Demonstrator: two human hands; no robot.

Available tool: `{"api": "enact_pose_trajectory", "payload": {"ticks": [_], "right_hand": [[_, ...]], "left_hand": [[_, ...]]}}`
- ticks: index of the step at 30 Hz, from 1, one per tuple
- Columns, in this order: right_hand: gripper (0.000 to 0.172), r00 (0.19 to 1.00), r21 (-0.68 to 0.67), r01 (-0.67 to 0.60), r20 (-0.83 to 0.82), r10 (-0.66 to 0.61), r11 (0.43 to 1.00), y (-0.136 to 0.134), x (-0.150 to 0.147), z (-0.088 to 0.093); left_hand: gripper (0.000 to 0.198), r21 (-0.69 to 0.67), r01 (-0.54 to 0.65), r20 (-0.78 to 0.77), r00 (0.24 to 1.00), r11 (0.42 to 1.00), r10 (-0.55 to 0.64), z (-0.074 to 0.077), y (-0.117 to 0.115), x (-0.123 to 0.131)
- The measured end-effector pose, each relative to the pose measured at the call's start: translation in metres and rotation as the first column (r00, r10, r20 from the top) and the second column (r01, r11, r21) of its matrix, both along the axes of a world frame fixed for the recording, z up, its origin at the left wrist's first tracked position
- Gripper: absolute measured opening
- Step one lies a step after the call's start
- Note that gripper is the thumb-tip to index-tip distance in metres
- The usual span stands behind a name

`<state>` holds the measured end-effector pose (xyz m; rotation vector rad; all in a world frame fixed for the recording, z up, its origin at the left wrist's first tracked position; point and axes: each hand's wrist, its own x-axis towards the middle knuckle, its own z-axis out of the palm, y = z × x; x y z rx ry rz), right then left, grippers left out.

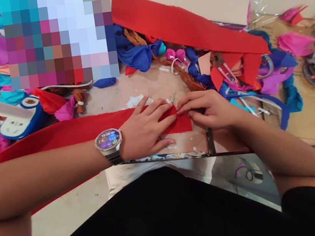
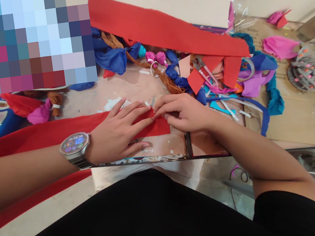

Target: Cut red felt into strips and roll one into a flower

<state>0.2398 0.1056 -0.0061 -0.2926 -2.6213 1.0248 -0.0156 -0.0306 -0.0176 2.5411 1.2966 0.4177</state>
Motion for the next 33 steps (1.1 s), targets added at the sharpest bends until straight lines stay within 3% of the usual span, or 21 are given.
{"api": "enact_pose_trajectory", "payload": {"ticks": [10,16,25,33], "right_hand": [[0.037,1.0,-0.041,-0.001,-0.006,0.001,0.999,0.0,-0.001,0.002],[0.04,0.993,0.003,0.117,-0.027,-0.117,0.993,0.002,-0.001,-0.009],[0.015,0.987,0.021,0.151,-0.067,-0.149,0.988,0.0,-0.004,-0.012],[0.013,0.981,0.075,0.195,-0.011,-0.195,0.978,0.004,-0.001,-0.01]], "left_hand": [[0.061,0.012,0.013,-0.025,1.0,1.0,-0.013,0.004,-0.001,0.0],[0.063,0.018,0.023,-0.045,0.999,1.0,-0.023,0.003,-0.002,0.001],[0.063,-0.02,0.038,-0.01,0.999,0.999,-0.038,0.001,-0.003,0.001],[0.067,-0.04,0.05,-0.007,0.999,0.998,-0.05,0.001,-0.004,0.0]]}}
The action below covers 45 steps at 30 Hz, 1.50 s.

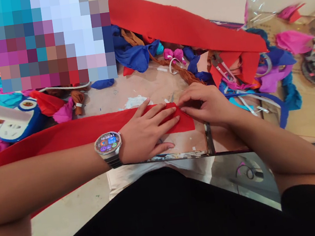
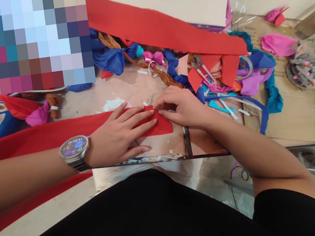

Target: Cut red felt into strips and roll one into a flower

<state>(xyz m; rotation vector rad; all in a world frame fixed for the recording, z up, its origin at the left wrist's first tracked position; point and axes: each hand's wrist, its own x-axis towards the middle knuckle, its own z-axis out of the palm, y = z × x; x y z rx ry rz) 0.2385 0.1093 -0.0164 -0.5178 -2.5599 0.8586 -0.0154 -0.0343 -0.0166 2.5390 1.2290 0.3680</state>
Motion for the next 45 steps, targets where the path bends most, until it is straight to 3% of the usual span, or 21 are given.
{"api": "enact_pose_trajectory", "payload": {"ticks": [12,29,39,45], "right_hand": [[0.019,0.999,-0.05,0.027,0.023,-0.026,0.998,0.0013,0.0013,-0.0005],[0.016,0.999,-0.075,-0.033,0.018,0.034,0.997,0.0009,-0.0011,0.0024],[0.016,0.998,-0.044,-0.062,0.008,0.063,0.997,0.0016,-0.0015,0.0034],[0.02,1.0,-0.016,-0.013,0.007,0.013,1.0,0.0031,0.0,-0.0002]], "left_hand": [[0.067,-0.014,0.048,-0.004,0.999,0.999,-0.048,-0.0032,-0.0002,0.0007],[0.066,0.007,0.043,0.02,0.999,0.999,-0.043,-0.0066,0.0032,0.0011],[0.069,0.008,0.039,0.036,0.999,0.999,-0.039,-0.0055,0.0025,0.0012],[0.069,0.016,0.044,0.02,0.999,0.999,-0.044,-0.0071,0.003,0.0013]]}}
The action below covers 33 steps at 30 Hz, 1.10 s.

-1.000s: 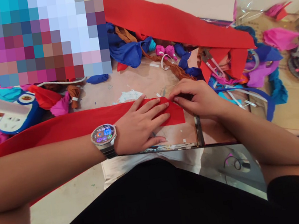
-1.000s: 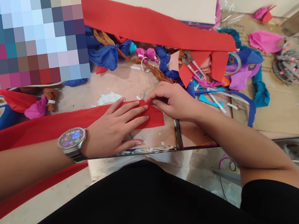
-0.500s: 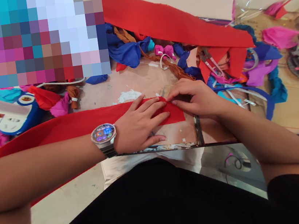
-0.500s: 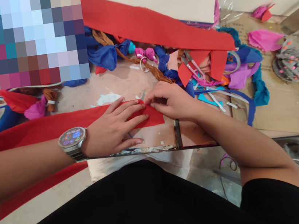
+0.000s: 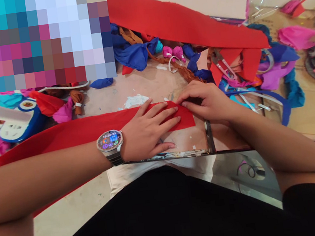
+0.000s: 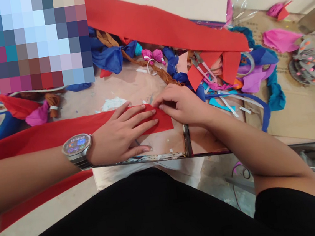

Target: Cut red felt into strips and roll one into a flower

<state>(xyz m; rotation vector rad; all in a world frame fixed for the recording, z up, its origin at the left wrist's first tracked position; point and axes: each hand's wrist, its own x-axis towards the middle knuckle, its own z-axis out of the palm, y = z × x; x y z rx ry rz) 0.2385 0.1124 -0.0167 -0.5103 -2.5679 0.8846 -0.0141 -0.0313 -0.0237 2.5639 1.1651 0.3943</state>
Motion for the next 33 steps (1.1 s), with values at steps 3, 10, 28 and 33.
{"api": "enact_pose_trajectory", "payload": {"ticks": [3,10,28,33], "right_hand": [[0.021,0.999,0.001,0.032,0.012,-0.032,0.999,0.0,0.001,-0.001],[0.024,0.995,-0.003,0.069,0.075,-0.069,0.998,0.002,0.002,0.005],[0.018,0.976,0.04,0.203,0.078,-0.205,0.978,-0.009,-0.004,-0.003],[0.015,0.97,0.037,0.235,0.062,-0.237,0.971,-0.014,-0.006,-0.001]], "left_hand": [[0.068,0.003,-0.003,0.001,1.0,1.0,0.003,-0.001,0.001,0.0],[0.067,0.008,-0.015,-0.02,1.0,1.0,0.015,-0.001,0.002,0.002],[0.064,-0.006,0.011,0.016,1.0,1.0,-0.011,0.003,0.001,0.001],[0.067,-0.016,0.011,0.011,1.0,1.0,-0.011,0.003,0.001,0.001]]}}
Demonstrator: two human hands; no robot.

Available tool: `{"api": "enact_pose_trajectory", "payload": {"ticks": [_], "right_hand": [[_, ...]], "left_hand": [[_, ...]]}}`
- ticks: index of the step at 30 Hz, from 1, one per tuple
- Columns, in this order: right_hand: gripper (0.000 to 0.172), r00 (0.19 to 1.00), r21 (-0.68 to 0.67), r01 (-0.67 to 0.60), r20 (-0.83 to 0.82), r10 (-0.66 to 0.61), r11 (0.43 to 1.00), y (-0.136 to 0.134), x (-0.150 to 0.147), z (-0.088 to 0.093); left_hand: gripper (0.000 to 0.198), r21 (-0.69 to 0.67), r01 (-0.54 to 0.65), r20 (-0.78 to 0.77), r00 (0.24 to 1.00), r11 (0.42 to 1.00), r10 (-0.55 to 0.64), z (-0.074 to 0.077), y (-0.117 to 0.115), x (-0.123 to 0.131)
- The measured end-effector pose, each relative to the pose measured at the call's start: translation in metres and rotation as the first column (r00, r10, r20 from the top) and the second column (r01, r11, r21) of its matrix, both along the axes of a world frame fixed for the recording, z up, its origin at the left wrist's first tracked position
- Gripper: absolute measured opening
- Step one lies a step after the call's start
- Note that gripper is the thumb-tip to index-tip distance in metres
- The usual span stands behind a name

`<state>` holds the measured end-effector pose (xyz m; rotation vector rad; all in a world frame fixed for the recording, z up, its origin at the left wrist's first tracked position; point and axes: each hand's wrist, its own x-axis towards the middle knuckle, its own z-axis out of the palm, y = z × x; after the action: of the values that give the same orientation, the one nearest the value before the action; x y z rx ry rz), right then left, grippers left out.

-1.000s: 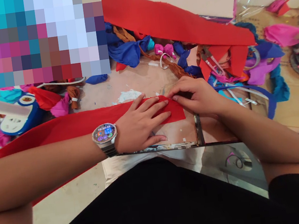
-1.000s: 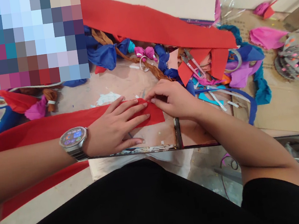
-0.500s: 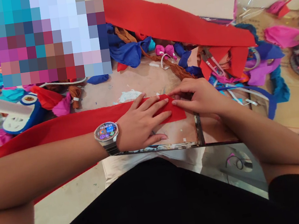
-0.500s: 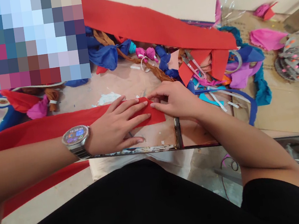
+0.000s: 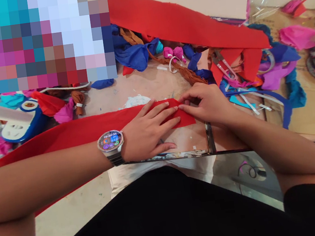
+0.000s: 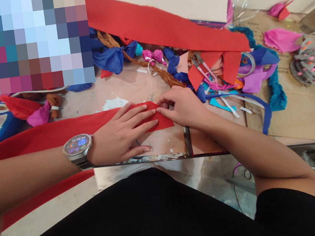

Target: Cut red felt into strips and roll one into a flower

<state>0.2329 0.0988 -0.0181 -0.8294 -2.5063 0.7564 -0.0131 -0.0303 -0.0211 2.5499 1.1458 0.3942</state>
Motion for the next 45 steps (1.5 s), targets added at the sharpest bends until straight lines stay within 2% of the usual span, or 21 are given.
{"api": "enact_pose_trajectory", "payload": {"ticks": [6,14,22,36,41,45], "right_hand": [[0.014,1.0,0.022,-0.011,-0.006,0.011,1.0,-0.0028,-0.0011,0.0003],[0.014,1.0,0.05,-0.023,0.007,0.023,0.998,-0.0046,-0.0017,0.0003],[0.016,0.99,0.078,-0.138,0.042,0.135,0.987,-0.0008,0.0021,0.0049],[0.021,0.975,0.092,-0.216,0.068,0.21,0.972,0.0021,0.0046,0.0046],[0.021,0.976,0.081,-0.213,0.055,0.209,0.974,0.002,0.0051,0.0052],[0.022,0.978,0.081,-0.205,0.054,0.202,0.975,0.0019,0.0054,0.0055]], "left_hand": [[0.08,0.002,-0.009,0.005,1.0,1.0,0.009,-0.0027,0.0024,0.0009],[0.085,0.013,-0.045,-0.017,0.999,0.999,0.045,-0.0027,0.0063,0.0026],[0.083,0.018,-0.055,0.008,0.998,0.998,0.055,-0.0065,0.0068,0.0009],[0.075,0.021,-0.051,-0.017,0.999,0.998,0.051,-0.0005,0.0023,0.0005],[0.068,0.016,-0.006,-0.016,1.0,1.0,0.006,0.0018,0.0008,0.0006],[0.069,0.019,-0.012,-0.024,1.0,1.0,0.012,0.0,0.0006,0.0002]]}}
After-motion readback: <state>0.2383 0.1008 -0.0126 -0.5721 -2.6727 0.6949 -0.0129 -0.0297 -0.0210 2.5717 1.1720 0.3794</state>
